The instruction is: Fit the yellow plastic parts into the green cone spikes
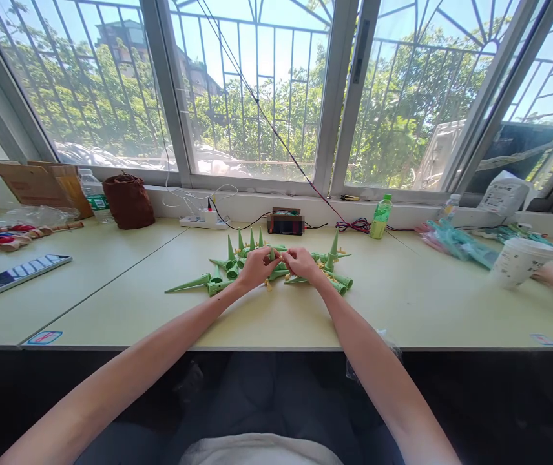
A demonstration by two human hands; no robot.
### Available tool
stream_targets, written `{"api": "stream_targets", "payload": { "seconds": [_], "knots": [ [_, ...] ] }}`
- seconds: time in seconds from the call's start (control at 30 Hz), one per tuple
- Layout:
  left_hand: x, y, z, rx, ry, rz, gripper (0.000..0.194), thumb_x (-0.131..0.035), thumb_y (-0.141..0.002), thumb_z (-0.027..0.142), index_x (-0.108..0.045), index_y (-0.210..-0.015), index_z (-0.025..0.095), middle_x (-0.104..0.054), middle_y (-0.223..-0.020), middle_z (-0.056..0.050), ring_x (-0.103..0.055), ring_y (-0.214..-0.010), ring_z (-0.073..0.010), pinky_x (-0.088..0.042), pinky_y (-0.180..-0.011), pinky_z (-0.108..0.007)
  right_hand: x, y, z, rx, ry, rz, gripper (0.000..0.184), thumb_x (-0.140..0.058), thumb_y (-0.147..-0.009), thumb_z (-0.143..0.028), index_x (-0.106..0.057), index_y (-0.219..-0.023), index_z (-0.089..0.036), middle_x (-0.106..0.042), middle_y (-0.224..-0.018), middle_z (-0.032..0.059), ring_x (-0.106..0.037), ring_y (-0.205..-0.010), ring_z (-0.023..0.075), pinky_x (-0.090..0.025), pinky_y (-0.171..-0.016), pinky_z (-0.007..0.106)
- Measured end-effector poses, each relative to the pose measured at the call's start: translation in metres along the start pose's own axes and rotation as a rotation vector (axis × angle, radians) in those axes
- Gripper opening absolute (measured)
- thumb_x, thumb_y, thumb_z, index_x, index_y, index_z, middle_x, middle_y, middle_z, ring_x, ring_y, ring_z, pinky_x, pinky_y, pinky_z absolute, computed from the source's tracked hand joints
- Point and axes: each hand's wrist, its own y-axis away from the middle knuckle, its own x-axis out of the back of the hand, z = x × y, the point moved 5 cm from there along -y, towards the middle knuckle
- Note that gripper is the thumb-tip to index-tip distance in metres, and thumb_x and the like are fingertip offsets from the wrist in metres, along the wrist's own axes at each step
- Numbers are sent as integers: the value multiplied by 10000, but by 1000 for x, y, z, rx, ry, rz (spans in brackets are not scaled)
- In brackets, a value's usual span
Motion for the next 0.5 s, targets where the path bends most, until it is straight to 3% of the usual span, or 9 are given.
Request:
{"api": "stream_targets", "payload": {
  "seconds": [0.2, 0.4, 0.5],
  "knots": [
    [0, 0, 1, 3, 11, -5, 147, -588, -824, 222, -586, -691, 159, -622, -740, -8, -447, -565, -98, -391, -592, -251, -1, -2, 3, 1, -6, -11, 432, -442, -894, -496, -485, -597, -185, -414, -401, -54, -395, -326, 85, -336, -384, 226],
    [0, 0, 1, 11, 3, 6, 156, -577, -839, 245, -599, -711, 159, -610, -726, -7, -432, -554, -96, -375, -578, -252, -1, -1, 2, -30, -72, 2, 257, -543, -846, -420, -529, -750, -182, -563, -579, -36, -458, -358, 87, -337, -366, 229],
    [-1, 0, 1, 9, -2, -4, 167, -576, -842, 254, -599, -708, 157, -610, -727, -8, -436, -552, -96, -379, -582, -254, -2, 0, -1, -13, -58, -12, 257, -537, -852, -408, -507, -723, -188, -543, -536, -44, -450, -362, 85, -342, -384, 225]
  ]
}}
